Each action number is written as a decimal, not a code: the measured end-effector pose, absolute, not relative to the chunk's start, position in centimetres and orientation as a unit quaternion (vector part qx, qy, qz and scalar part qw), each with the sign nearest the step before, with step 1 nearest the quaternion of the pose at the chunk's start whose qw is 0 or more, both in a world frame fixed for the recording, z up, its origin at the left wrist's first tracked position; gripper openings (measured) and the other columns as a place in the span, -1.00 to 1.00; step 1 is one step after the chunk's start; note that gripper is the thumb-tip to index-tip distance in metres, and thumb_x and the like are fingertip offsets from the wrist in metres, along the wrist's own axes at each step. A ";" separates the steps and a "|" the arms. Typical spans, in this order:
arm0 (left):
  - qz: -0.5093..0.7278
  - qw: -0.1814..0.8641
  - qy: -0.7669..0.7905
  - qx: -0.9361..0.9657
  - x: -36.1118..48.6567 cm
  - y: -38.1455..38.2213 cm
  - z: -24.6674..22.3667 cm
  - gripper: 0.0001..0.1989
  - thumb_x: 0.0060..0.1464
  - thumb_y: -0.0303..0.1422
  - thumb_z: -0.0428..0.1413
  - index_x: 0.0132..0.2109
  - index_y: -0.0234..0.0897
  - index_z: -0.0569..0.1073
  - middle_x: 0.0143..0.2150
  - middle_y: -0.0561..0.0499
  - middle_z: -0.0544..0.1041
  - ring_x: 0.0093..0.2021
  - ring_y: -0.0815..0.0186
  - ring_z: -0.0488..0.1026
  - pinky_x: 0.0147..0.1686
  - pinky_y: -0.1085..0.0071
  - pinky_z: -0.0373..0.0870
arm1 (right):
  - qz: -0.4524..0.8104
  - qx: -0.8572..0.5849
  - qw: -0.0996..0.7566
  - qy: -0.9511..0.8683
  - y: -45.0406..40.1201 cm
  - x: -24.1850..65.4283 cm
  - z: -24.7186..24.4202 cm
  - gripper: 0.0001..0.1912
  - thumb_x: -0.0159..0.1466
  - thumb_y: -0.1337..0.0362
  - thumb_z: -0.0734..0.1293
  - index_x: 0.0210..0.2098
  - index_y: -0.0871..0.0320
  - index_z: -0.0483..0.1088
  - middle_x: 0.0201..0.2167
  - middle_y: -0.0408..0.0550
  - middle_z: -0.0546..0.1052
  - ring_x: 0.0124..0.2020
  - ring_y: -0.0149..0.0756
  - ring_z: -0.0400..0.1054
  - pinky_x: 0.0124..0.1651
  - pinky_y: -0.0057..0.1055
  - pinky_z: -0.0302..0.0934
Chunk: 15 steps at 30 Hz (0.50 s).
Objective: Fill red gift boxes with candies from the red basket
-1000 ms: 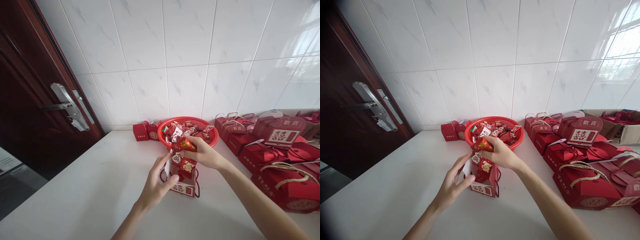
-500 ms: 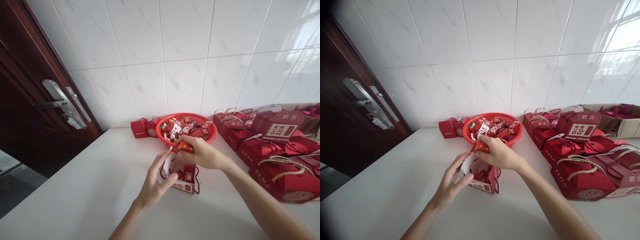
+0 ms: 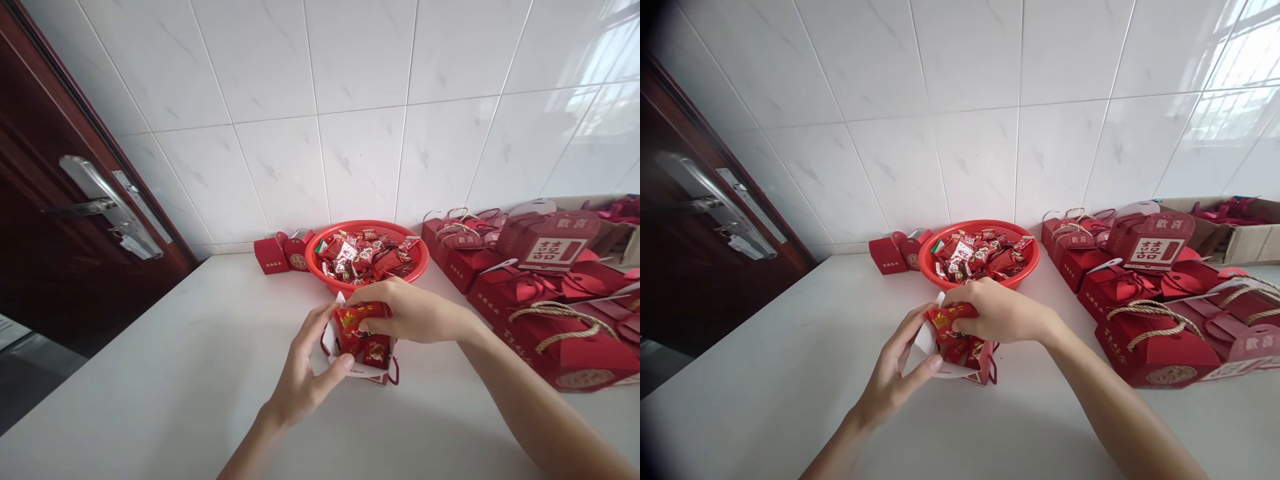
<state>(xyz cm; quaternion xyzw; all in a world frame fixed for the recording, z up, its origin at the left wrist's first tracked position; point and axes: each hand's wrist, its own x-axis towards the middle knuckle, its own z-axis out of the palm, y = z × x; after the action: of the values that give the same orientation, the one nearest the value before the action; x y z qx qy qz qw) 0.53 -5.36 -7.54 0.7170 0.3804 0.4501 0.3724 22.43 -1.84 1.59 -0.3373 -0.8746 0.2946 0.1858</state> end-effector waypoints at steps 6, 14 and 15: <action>0.453 0.362 0.386 0.718 0.6 -5.6 -7.7 -0.39 0.16 -0.21 0.20 0.33 -0.12 0.30 0.34 -0.12 0.31 0.35 -0.02 0.24 0.28 0.15 0.29 | 0.275 -0.373 0.145 -0.874 -2.2 22.4 1.6 -0.71 0.17 0.50 0.27 -0.12 0.13 0.31 -0.44 -0.19 0.50 -0.51 -0.39 0.33 -0.50 -0.50 0.10; 0.451 0.357 0.392 0.718 0.6 -5.8 -7.9 -0.37 0.13 -0.21 0.22 0.33 -0.12 0.31 0.35 -0.14 0.30 0.35 -0.04 0.23 0.27 0.12 0.30 | 0.297 -0.333 0.125 -0.887 -2.2 22.2 1.6 -0.73 0.22 0.50 0.28 -0.13 0.13 0.45 -0.28 -0.09 0.58 -0.35 -0.34 0.43 -0.39 -0.48 0.16; 0.451 0.356 0.392 0.719 0.6 -5.7 -7.9 -0.37 0.13 -0.21 0.22 0.33 -0.11 0.31 0.35 -0.13 0.30 0.35 -0.04 0.23 0.27 0.12 0.29 | 0.293 -0.335 0.125 -0.887 -2.2 22.0 1.5 -0.75 0.21 0.49 0.30 -0.14 0.13 0.45 -0.28 -0.09 0.57 -0.35 -0.33 0.42 -0.39 -0.48 0.16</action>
<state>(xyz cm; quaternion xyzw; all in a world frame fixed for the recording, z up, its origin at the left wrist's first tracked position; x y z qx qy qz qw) 0.57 -5.75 -7.88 0.7188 0.3917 0.4510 0.3557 22.02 -2.18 1.51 -0.3348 -0.8869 0.2929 0.1247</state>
